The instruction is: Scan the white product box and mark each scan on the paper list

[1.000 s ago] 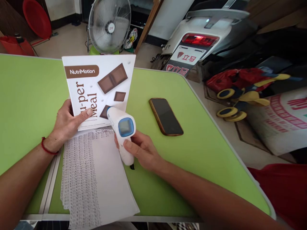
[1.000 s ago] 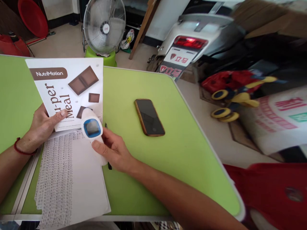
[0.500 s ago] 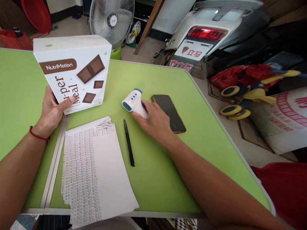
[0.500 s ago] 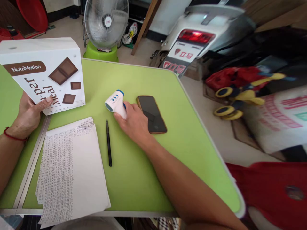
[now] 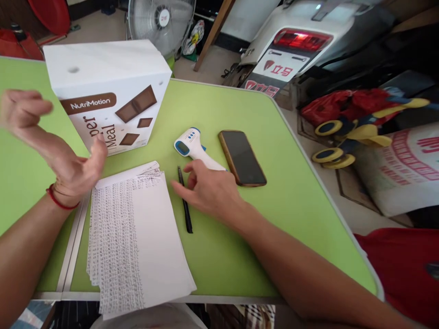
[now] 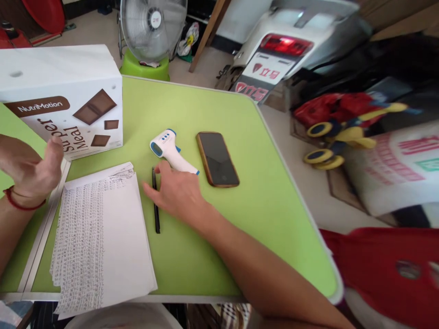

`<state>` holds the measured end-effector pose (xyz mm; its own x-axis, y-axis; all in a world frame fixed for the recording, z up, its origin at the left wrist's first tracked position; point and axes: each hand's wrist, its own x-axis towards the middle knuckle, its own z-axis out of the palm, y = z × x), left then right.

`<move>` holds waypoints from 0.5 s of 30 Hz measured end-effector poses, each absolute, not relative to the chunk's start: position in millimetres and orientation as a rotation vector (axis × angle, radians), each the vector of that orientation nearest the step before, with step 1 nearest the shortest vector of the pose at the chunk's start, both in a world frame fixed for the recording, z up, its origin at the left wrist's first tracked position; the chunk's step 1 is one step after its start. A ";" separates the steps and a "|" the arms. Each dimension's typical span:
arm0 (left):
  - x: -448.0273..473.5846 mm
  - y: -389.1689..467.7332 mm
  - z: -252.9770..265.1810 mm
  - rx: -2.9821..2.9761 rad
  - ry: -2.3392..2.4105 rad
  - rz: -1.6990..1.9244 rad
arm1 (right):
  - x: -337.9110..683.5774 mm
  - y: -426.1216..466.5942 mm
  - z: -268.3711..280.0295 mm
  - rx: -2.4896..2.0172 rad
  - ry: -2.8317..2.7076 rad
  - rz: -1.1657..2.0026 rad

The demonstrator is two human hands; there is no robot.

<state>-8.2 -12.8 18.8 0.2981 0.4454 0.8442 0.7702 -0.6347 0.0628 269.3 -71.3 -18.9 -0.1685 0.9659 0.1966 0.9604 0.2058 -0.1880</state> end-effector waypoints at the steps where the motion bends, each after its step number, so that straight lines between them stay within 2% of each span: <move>1: -3.9 -17.5 22.2 -1.990 -0.957 -1.489 | 267.5 -73.4 -20.2 -1.815 -2.247 0.052; 4: 10.5 -31.1 23.0 -2.472 -0.772 -1.379 | 267.9 -73.5 -24.5 -1.729 -2.288 0.076; 6: 17.5 -36.0 15.9 -2.931 -0.632 -1.094 | 271.2 -69.8 -26.1 -1.574 -2.237 0.125; 8: 20.7 -36.5 6.3 -3.190 -0.684 -0.768 | 274.9 -64.6 -26.2 -1.377 -2.100 0.234; 11: 20.8 -34.1 -4.6 -3.255 -0.850 -0.458 | 277.9 -57.1 -24.7 -1.144 -1.811 0.490; 15: 21.8 -35.3 -5.5 -3.232 -0.952 -0.320 | 270.4 -56.9 -22.6 -0.956 -1.542 0.822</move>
<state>21.8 -35.3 -5.5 0.8264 0.5522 0.1099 0.5067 -0.8146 0.2823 270.4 -56.9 -22.6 -0.0842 0.9000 0.4277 0.1464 0.4357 -0.8881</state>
